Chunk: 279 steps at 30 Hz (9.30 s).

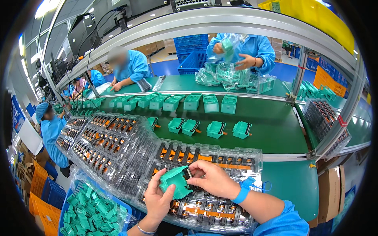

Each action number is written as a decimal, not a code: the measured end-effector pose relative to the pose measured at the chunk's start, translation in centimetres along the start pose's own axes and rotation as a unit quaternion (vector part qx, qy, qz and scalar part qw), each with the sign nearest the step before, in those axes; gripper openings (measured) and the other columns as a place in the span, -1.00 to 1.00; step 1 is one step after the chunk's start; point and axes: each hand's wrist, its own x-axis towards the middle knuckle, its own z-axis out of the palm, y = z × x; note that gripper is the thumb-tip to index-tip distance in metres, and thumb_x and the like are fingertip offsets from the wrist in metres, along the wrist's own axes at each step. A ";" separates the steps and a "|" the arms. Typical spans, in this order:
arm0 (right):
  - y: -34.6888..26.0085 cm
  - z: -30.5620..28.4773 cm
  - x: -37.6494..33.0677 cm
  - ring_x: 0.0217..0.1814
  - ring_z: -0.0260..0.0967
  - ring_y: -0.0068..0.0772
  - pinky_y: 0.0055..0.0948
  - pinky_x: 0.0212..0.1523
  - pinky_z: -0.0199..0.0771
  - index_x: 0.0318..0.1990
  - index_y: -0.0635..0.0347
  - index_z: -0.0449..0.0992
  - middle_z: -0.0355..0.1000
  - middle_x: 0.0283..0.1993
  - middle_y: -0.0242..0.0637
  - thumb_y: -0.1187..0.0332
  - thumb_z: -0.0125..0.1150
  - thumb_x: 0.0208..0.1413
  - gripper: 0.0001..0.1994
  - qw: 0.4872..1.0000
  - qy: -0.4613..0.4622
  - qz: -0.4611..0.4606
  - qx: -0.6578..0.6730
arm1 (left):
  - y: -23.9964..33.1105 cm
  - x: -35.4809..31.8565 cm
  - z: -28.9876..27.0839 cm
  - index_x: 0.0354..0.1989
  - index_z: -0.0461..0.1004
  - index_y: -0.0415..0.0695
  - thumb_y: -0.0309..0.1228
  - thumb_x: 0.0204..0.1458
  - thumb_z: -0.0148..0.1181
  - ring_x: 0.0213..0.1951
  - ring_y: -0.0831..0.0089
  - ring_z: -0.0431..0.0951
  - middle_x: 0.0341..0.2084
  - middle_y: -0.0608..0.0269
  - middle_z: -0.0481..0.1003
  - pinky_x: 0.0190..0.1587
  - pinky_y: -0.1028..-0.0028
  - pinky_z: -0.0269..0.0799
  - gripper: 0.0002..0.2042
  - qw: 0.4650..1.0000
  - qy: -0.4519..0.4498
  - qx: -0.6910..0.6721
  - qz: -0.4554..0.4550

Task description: The person picks up a green plastic housing from a bin, takes a black component from a tray, and fits the component into the housing by hand. The person then places the assembled unit onto the conveyor belt and repeats the process.

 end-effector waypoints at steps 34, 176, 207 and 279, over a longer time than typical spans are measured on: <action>-3.6 -8.2 -2.3 -0.34 0.35 -0.34 -0.34 -0.25 0.45 -0.38 0.24 0.46 0.38 -0.38 -0.31 0.47 0.23 -0.27 -0.80 0.634 0.045 -0.551 -0.541 | -1.2 -0.7 0.2 0.03 0.13 -0.29 -0.58 0.12 -0.08 -0.13 0.37 0.43 -0.13 0.01 0.35 -0.04 0.36 0.42 -0.70 0.995 0.006 -0.036 0.097; 0.5 0.2 -0.4 -0.32 0.38 -0.63 -0.60 -0.39 0.46 -0.28 0.27 0.30 0.37 -0.35 -0.38 0.58 0.24 -0.03 -0.78 0.983 -0.045 0.093 0.150 | -1.4 -2.0 -1.1 -0.19 0.29 -0.24 -0.70 -0.12 0.23 -0.15 0.43 0.46 -0.24 0.12 0.44 -0.04 0.41 0.41 -0.68 0.978 -0.002 -0.200 -0.060; 10.2 -26.5 0.6 -0.50 0.34 -0.40 -0.36 -0.55 0.43 -0.48 0.22 0.34 0.31 -0.52 -0.33 0.55 0.28 -0.22 -0.81 0.859 0.499 0.100 -0.047 | 3.0 -9.4 -8.2 -0.18 0.29 -0.25 -0.68 0.05 -0.01 -0.27 0.39 0.48 -0.29 0.10 0.44 -0.16 0.46 0.43 -0.83 0.955 0.198 0.145 0.165; -0.9 0.2 -0.1 -0.15 0.35 -0.32 -0.30 -0.12 0.43 -0.40 0.23 0.46 0.36 -0.08 -0.14 0.52 0.15 -0.06 -0.96 0.991 -0.115 -0.072 -0.018 | 12.6 -9.1 -17.4 0.14 0.17 -0.03 -0.43 0.10 0.00 0.03 0.18 0.38 0.01 0.11 0.32 -0.02 0.07 0.37 -0.60 0.941 0.181 -0.268 -0.103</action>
